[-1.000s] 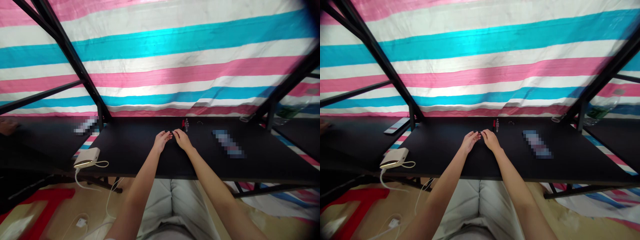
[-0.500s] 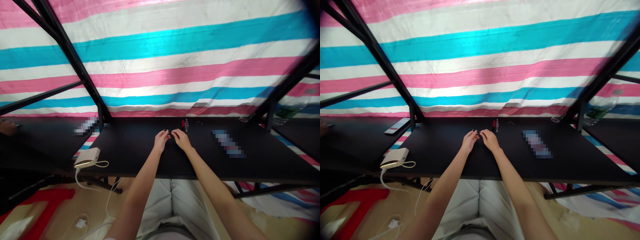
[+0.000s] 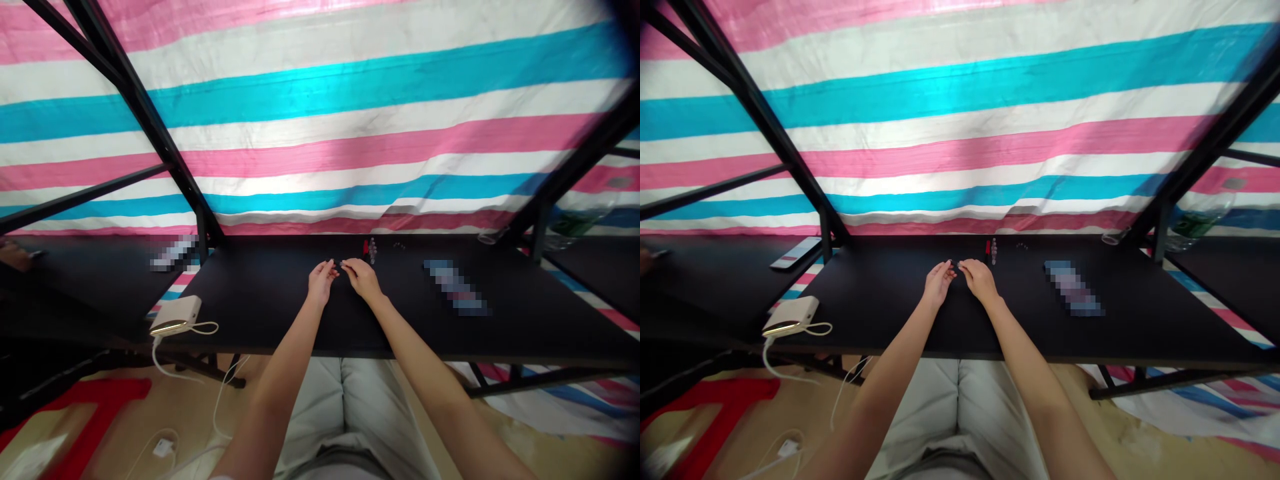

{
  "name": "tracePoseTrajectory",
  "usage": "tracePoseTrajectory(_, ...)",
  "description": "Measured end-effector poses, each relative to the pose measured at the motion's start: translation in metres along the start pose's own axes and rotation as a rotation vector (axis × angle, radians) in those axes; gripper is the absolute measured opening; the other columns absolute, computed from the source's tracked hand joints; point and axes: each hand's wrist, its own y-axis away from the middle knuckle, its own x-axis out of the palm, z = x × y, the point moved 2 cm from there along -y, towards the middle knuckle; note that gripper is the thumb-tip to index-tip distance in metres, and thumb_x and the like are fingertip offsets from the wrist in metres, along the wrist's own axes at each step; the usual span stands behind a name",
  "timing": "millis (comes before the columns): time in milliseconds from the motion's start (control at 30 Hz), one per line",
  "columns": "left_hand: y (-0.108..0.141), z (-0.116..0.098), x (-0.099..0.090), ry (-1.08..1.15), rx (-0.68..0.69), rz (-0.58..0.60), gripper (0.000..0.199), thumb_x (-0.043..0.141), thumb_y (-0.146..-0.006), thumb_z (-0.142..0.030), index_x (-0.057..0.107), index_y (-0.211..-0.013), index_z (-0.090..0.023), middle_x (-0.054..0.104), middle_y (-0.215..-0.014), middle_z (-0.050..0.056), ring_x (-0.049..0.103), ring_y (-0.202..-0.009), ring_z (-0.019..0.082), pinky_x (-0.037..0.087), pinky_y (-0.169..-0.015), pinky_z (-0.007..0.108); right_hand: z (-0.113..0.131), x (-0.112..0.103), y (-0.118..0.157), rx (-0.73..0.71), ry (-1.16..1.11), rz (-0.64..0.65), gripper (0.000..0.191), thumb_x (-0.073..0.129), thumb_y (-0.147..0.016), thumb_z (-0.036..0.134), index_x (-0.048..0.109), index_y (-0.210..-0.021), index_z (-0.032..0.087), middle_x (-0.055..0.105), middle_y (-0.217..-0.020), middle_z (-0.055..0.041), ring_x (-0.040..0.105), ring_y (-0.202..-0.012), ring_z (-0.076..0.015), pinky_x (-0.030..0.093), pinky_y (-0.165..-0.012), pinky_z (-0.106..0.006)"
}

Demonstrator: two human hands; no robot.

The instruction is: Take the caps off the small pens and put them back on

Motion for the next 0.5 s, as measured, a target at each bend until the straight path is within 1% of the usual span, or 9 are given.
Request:
tracePoseTrajectory(133,0.0001,-0.0008,-0.0006,0.0,-0.01,-0.021,0.024,0.071,-0.059,-0.023,0.056,-0.073,-0.011,0.058,-0.066,0.0,0.053,-0.054,0.006,0.044,-0.06,0.023,-0.0002,0.0002,0.0004,0.017,-0.009,0.012,0.023,0.04,-0.086,0.029,0.059,-0.097,0.02,0.062,-0.092,-0.0073,0.058,-0.085,-0.0174,0.046,-0.077,-0.033)
tracePoseTrajectory(333,0.0003,-0.0045,-0.0008,0.004,-0.016,-0.053,0.024,0.07,-0.061,-0.024,0.056,-0.075,-0.012,0.058,-0.066,0.001,0.052,-0.054,0.006,0.044,-0.06,0.023,0.003,-0.0027,-0.0002,0.089,-0.016,0.069,0.026,0.037,-0.087,0.03,0.057,-0.098,0.02,0.061,-0.095,-0.0074,0.057,-0.086,-0.0172,0.045,-0.077,-0.032)
tracePoseTrajectory(433,0.0008,-0.0062,-0.0008,-0.002,-0.018,-0.071,0.024,0.07,-0.062,-0.025,0.056,-0.076,-0.012,0.059,-0.066,0.001,0.052,-0.054,0.006,0.044,-0.061,0.023,0.0047,-0.004,0.0001,0.146,-0.017,0.07,0.029,0.038,-0.086,0.034,0.054,-0.105,0.019,0.06,-0.094,-0.0073,0.057,-0.075,-0.0156,0.045,-0.073,-0.03)
tracePoseTrajectory(500,0.001,-0.006,-0.0008,-0.007,-0.015,-0.057,0.024,0.07,-0.061,-0.024,0.056,-0.076,-0.012,0.059,-0.068,0.001,0.052,-0.054,0.006,0.044,-0.061,0.024,0.005,-0.0041,0.0005,0.179,-0.008,0.081,0.033,0.04,-0.085,0.037,0.051,-0.109,0.019,0.06,-0.094,-0.0071,0.055,-0.067,-0.0141,0.045,-0.07,-0.03)
